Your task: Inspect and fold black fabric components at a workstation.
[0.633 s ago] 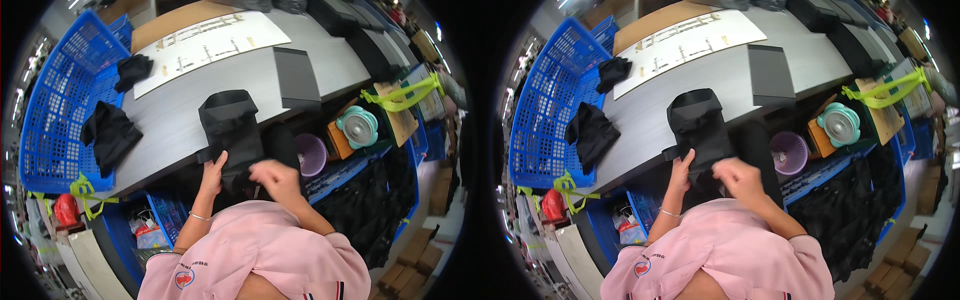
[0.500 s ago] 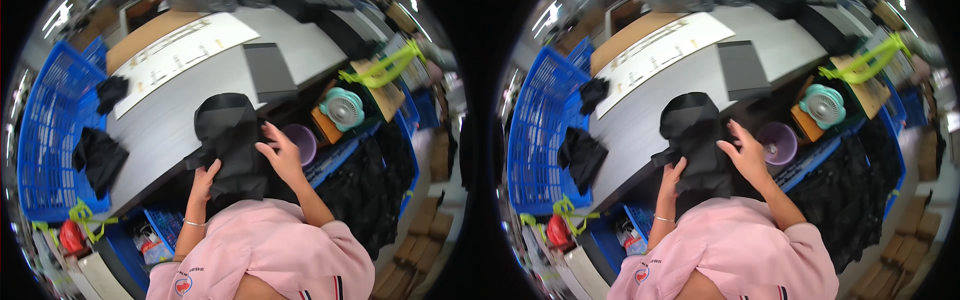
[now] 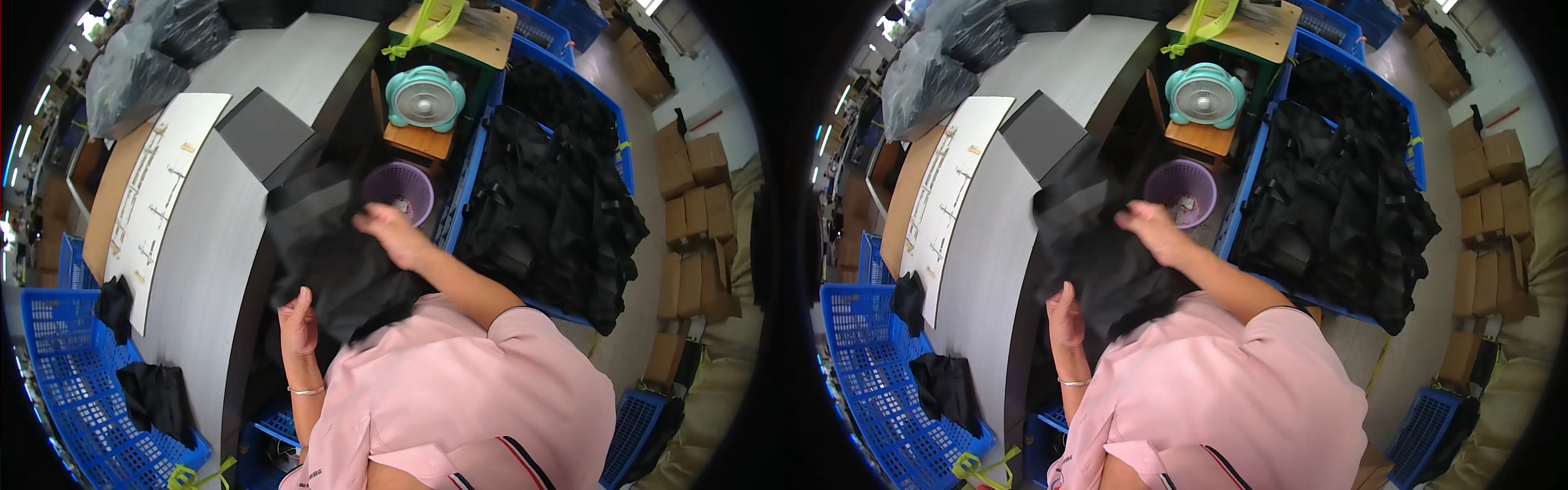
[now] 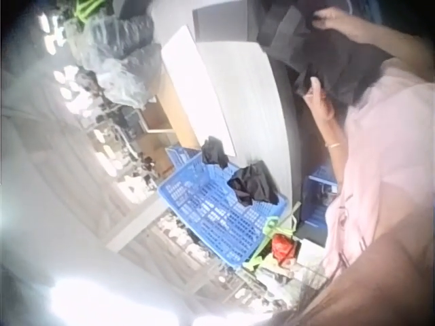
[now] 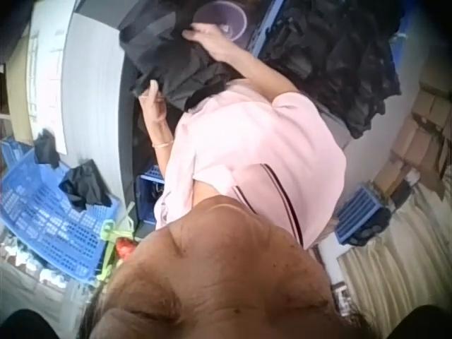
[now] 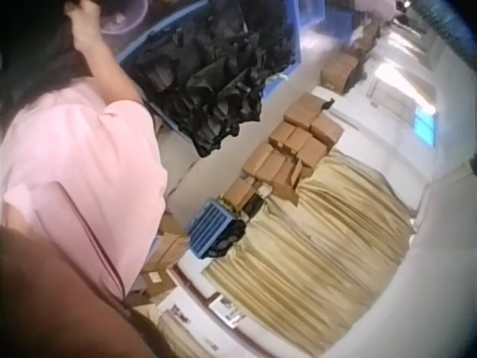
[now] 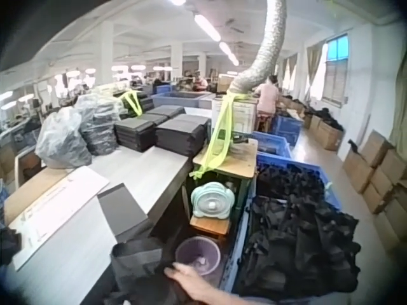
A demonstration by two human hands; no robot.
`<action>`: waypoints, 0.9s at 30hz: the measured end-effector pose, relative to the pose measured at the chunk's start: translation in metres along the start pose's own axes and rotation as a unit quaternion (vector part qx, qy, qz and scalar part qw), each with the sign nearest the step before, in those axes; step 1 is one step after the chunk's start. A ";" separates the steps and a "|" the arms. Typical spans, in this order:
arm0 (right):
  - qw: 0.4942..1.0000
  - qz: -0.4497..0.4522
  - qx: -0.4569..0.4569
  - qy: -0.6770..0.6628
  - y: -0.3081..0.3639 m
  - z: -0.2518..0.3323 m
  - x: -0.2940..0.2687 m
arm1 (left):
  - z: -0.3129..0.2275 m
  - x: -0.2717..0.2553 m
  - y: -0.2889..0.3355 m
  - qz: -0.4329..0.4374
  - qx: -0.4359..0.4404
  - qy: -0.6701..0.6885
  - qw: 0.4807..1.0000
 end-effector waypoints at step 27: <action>0.733 -0.397 0.093 0.544 0.011 -0.035 -0.537 | 0.042 -0.097 0.054 -0.193 -0.095 -0.090 0.972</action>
Point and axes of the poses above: each hand's wrist, its own y-axis away from the middle knuckle, its own x-axis out of the palm, z = x × y, the point moved 9 cm from there along -y, towards the middle knuckle, and after that the axes turned 9 degrees about y, right-handed, at the moved point
